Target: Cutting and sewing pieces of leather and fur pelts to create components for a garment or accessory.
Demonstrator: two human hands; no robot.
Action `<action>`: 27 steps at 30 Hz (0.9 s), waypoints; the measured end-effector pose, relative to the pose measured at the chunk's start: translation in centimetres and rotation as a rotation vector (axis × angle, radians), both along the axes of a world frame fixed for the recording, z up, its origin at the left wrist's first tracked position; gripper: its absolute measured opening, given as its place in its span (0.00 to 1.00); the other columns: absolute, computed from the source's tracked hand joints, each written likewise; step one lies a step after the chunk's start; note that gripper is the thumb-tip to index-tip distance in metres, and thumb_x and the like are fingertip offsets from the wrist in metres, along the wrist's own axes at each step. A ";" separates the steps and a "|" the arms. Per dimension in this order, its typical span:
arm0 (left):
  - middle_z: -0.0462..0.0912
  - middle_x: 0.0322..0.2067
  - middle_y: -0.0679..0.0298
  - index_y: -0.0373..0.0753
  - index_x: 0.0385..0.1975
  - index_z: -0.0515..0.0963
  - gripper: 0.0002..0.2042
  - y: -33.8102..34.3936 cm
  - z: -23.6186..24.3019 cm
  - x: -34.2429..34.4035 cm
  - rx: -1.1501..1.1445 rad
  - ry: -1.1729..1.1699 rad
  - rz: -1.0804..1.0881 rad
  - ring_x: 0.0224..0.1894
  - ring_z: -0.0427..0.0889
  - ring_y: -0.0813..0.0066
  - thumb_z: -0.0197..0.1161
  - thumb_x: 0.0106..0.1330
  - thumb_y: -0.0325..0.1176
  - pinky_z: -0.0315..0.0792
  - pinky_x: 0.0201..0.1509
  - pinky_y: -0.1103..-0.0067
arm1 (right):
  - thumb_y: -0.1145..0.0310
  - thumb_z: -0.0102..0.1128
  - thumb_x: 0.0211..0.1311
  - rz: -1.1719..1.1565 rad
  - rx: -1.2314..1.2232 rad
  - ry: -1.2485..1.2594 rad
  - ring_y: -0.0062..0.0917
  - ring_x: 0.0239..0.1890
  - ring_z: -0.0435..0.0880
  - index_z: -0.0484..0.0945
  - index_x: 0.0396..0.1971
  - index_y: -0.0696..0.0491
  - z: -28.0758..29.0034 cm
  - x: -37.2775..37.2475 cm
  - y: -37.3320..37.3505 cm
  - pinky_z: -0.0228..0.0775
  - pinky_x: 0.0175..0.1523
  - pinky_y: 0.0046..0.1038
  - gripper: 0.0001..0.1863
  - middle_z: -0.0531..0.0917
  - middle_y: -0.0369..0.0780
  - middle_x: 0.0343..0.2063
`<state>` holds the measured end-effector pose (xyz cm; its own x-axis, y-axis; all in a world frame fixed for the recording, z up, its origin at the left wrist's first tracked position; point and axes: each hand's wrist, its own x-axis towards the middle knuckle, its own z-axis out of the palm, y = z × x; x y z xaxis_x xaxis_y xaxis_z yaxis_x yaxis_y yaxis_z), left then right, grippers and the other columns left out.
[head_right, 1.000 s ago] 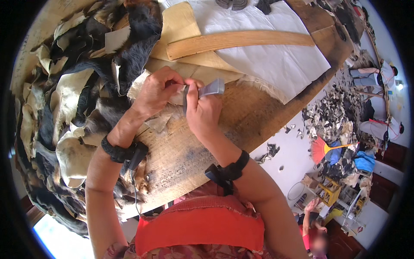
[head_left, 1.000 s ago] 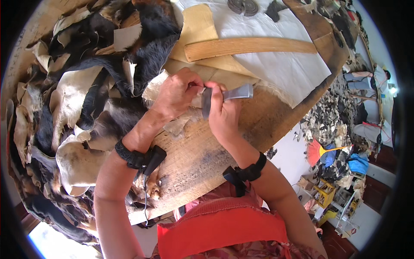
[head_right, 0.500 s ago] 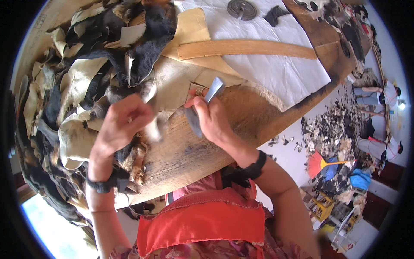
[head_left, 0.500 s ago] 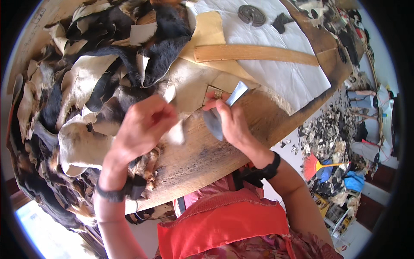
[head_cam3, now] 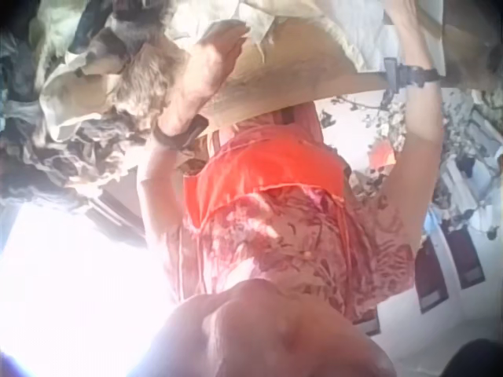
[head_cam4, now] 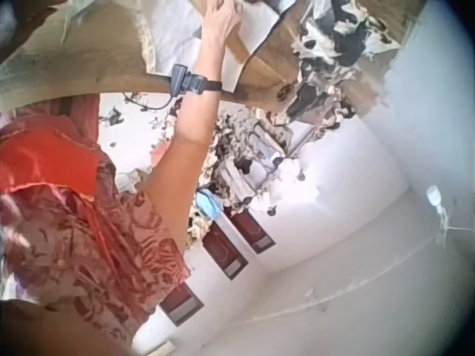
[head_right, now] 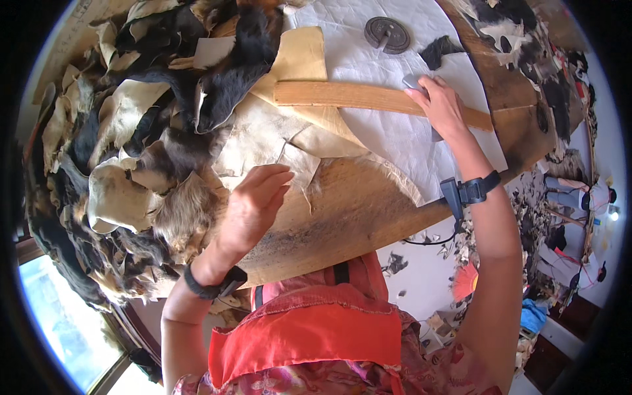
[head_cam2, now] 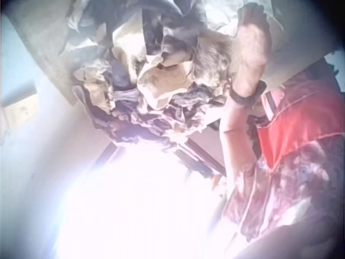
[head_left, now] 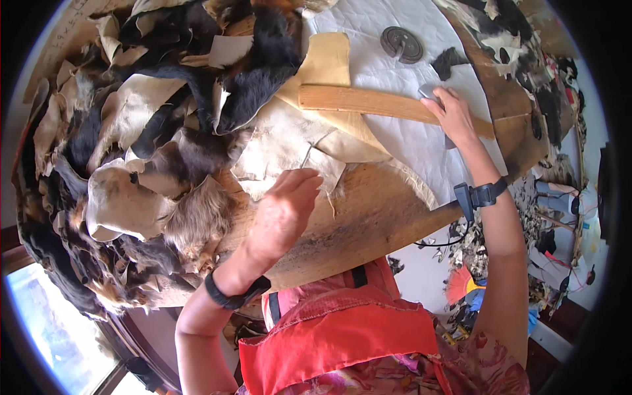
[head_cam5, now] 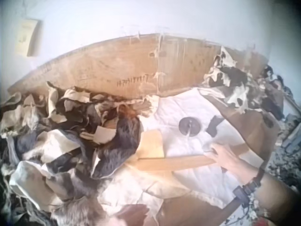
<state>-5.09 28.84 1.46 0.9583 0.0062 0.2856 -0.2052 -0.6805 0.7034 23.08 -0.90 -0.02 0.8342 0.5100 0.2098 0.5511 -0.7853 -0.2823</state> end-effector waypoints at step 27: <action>0.73 0.57 0.49 0.26 0.58 0.73 0.26 -0.9 -2.4 1.8 0.346 0.097 -0.050 0.55 0.74 0.50 0.58 0.54 0.16 0.73 0.62 0.67 | 0.67 0.63 0.65 0.015 0.520 0.500 0.29 0.15 0.84 0.78 0.29 0.57 -1.7 -20.1 11.9 0.72 0.19 0.29 0.09 0.82 0.43 0.15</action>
<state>-3.31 27.99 -0.91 0.9779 -0.1220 0.1700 -0.1873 -0.8727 0.4509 2.95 11.00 -1.76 0.8875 0.4602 0.0232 0.2676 -0.4738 -0.8390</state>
